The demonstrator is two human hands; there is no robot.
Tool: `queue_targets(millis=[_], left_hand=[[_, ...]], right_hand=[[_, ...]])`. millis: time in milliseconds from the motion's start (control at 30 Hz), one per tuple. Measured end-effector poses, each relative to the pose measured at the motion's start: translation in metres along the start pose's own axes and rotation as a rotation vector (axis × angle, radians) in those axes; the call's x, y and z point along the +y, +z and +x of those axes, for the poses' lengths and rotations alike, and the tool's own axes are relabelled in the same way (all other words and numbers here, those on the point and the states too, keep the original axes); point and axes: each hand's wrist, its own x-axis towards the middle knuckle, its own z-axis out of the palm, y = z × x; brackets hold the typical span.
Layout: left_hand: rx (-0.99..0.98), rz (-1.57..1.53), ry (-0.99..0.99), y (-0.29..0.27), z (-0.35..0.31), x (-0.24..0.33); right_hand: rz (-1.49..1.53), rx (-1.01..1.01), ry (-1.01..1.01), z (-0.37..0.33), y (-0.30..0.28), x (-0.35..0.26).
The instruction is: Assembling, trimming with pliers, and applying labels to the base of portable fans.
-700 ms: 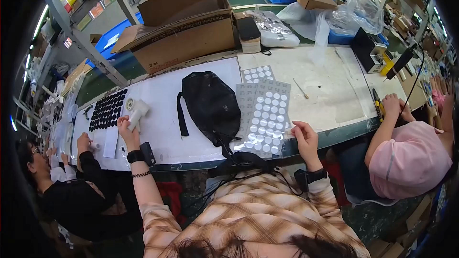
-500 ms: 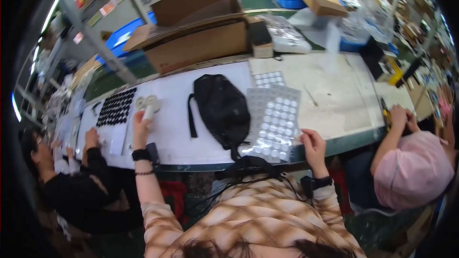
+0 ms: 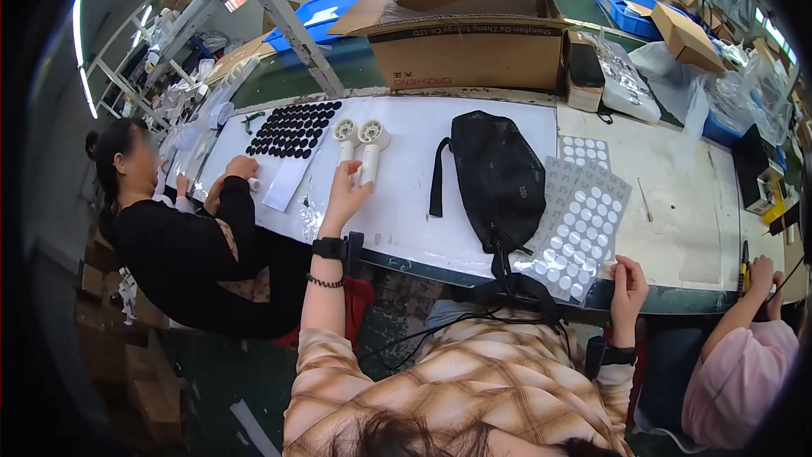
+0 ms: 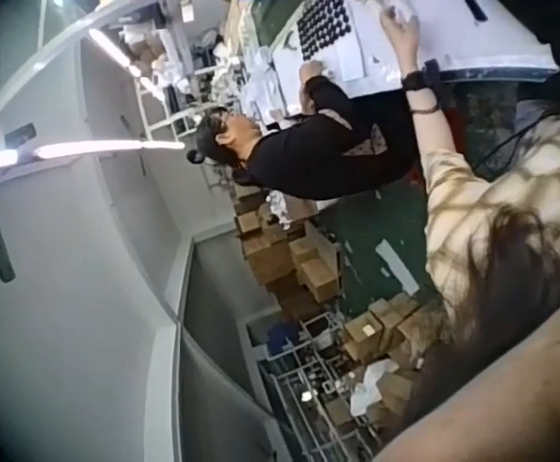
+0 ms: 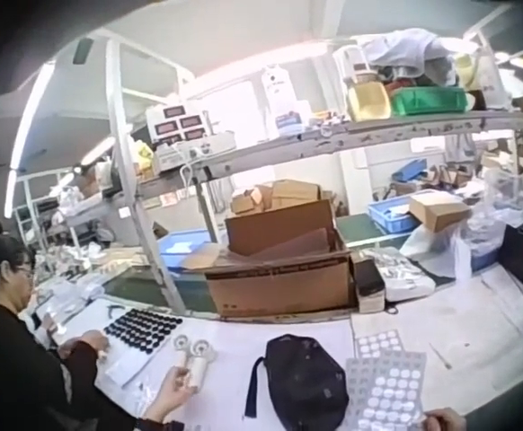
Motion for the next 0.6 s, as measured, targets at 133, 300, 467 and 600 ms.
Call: queue_targets(millis=[133, 300, 467, 600], left_hand=[[-0.064, 0.059, 0.119, -0.001, -0.020, 0.059], [-0.194, -0.019, 0.308, 0.015, -0.028, 0.110], [-0.278, -0.022, 0.490, 0.043, -0.036, 0.142], [-0.230, -0.001, 0.540, 0.046, -0.035, 0.128]], right_hand=[[-0.026, 0.015, -0.002, -0.002, 0.000, -0.001], [-0.060, 0.083, 0.001, 0.001, 0.003, -0.006], [-0.089, 0.042, -0.034, 0.006, 0.008, -0.011], [-0.073, 0.036, -0.052, 0.004, 0.008, 0.006]])
